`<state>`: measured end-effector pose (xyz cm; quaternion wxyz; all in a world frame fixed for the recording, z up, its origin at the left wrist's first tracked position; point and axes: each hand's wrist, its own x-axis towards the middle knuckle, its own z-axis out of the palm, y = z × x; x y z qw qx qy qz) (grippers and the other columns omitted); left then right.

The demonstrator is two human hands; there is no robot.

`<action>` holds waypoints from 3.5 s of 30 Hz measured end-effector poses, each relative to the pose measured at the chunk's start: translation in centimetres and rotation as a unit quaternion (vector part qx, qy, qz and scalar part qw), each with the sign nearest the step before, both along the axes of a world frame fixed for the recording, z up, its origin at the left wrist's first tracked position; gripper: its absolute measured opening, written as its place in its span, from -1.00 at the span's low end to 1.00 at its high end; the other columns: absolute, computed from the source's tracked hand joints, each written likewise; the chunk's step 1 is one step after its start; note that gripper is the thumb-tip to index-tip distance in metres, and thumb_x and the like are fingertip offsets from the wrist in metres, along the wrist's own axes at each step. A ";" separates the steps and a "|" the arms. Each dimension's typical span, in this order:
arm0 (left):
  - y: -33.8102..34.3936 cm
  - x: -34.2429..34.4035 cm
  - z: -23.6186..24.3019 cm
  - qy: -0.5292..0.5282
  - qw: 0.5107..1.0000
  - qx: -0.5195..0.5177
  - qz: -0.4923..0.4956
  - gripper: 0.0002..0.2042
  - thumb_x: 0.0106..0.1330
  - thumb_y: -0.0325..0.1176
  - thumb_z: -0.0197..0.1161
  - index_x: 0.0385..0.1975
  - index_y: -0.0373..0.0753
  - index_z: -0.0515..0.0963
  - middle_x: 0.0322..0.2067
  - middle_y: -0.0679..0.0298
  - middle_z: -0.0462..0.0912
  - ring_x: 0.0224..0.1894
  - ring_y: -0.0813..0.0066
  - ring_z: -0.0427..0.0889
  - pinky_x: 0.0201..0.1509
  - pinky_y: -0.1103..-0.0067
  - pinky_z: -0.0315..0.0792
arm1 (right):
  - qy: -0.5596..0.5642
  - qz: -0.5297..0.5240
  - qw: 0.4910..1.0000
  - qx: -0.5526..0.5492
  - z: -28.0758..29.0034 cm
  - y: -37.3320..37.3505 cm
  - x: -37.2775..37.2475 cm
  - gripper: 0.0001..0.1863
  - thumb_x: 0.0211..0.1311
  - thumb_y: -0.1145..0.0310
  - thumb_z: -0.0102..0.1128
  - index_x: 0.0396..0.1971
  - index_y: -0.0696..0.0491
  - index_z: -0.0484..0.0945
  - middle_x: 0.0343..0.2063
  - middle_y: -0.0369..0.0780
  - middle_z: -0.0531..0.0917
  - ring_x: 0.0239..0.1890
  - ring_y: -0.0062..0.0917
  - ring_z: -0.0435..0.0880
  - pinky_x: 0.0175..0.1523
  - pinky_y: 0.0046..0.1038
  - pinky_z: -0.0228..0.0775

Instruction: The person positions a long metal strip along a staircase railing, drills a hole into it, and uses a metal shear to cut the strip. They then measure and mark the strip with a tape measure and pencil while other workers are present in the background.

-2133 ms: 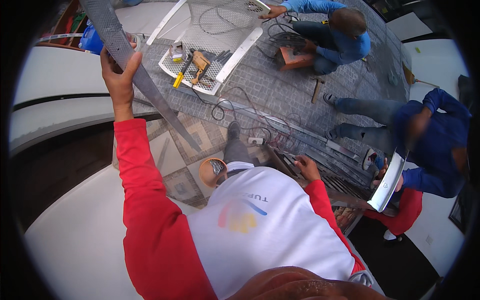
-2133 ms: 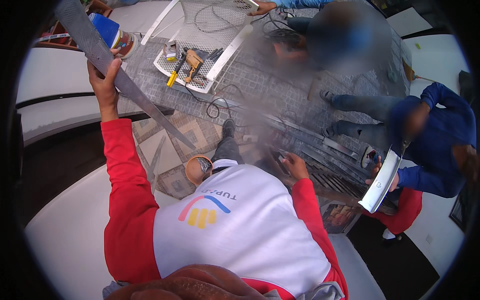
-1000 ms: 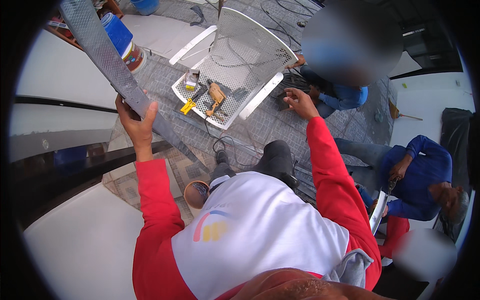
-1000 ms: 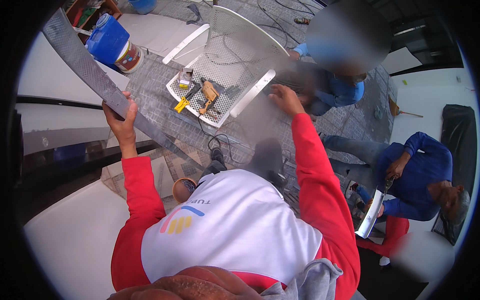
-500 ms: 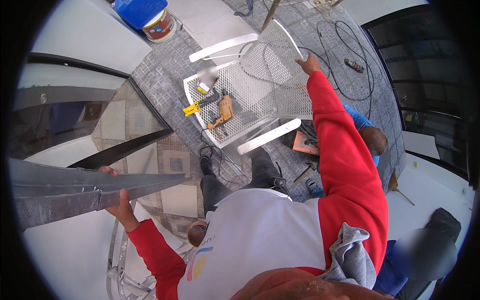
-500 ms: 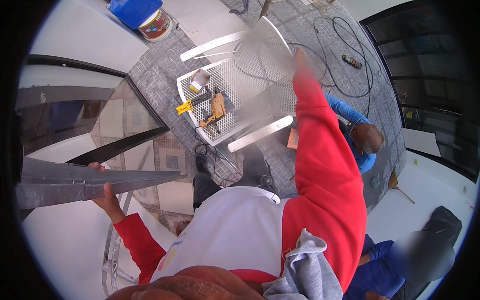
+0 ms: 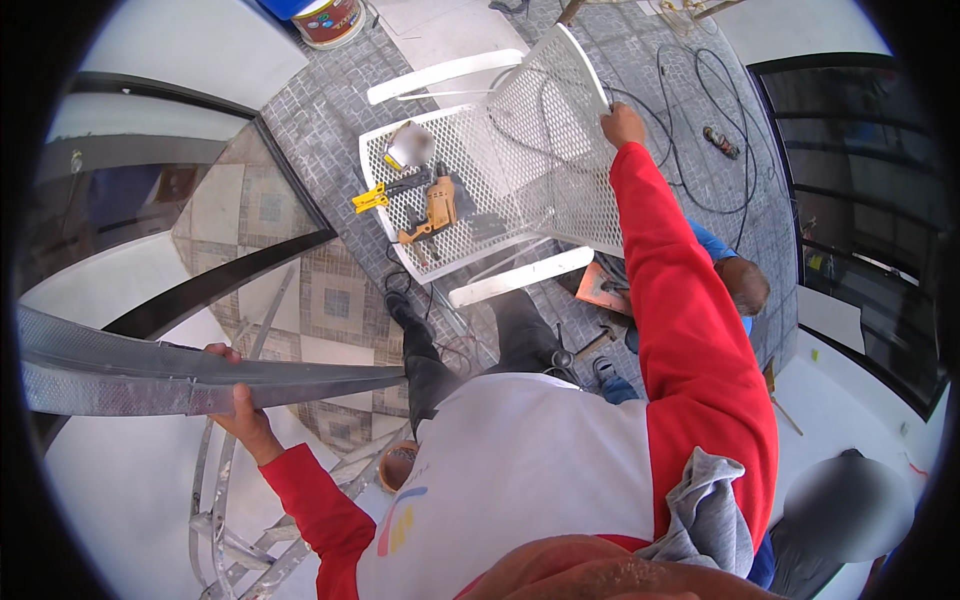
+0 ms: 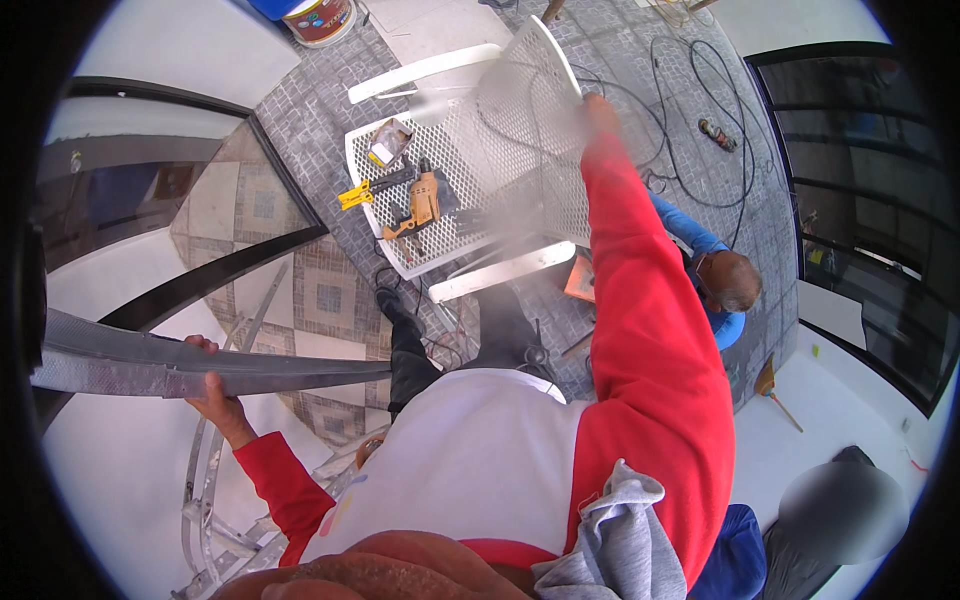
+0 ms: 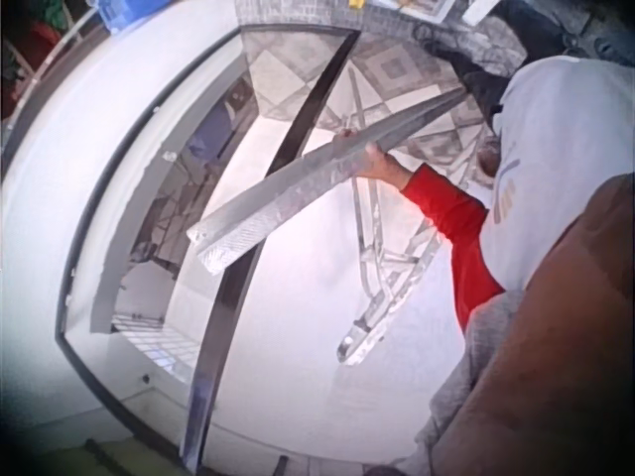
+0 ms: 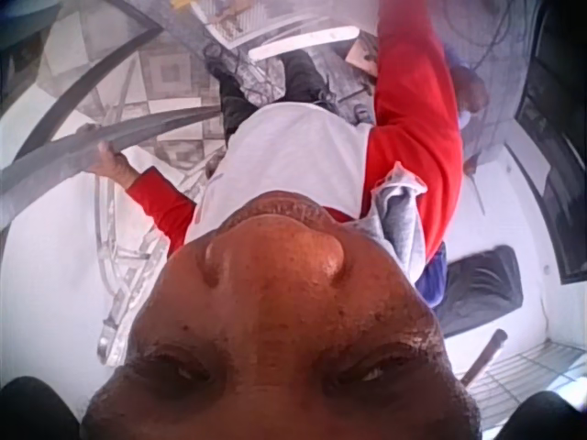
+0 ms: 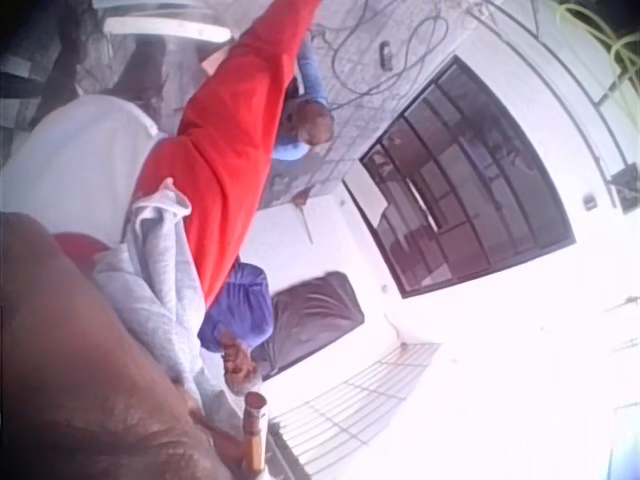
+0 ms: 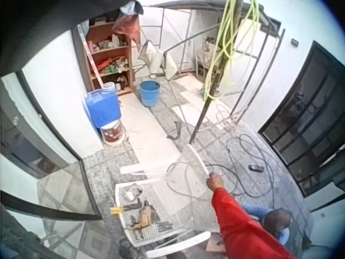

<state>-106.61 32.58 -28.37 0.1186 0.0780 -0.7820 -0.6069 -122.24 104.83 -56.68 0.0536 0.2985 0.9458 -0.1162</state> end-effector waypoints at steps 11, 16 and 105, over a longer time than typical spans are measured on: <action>-1.1 -0.3 1.2 0.038 0.999 -0.030 -0.012 -0.13 0.06 -0.09 0.58 0.34 -0.27 0.27 0.12 0.10 0.52 0.15 0.29 0.52 0.32 0.35 0.40 | -0.015 0.013 1.000 -0.004 3.1 -2.3 -0.7 -0.60 0.18 0.15 0.32 -0.08 0.10 0.69 -0.08 0.06 0.73 0.02 -0.02 0.71 0.12 -0.06 0.53; -0.9 -0.4 1.2 0.063 0.998 -0.028 -0.011 -0.16 0.07 -0.13 0.56 0.33 -0.28 0.27 0.11 0.09 0.52 0.13 0.28 0.52 0.32 0.34 0.40 | -0.017 0.022 1.000 0.005 3.0 -2.2 -0.9 -0.57 0.18 0.12 0.33 -0.07 0.13 0.69 -0.09 0.09 0.73 0.01 0.01 0.71 0.13 -0.06 0.53; 27.4 5.0 -35.4 -0.080 0.749 -0.284 -0.593 -0.12 -0.06 0.03 0.62 0.17 -0.44 0.39 -0.02 -0.11 0.63 0.06 -0.01 0.65 0.14 0.29 0.51 | 0.213 -0.420 0.650 -0.596 12.8 -37.4 57.1 -0.47 0.27 0.47 0.38 0.21 0.13 0.41 -0.07 -0.21 0.66 -0.30 -0.56 0.65 -0.15 -0.49 0.55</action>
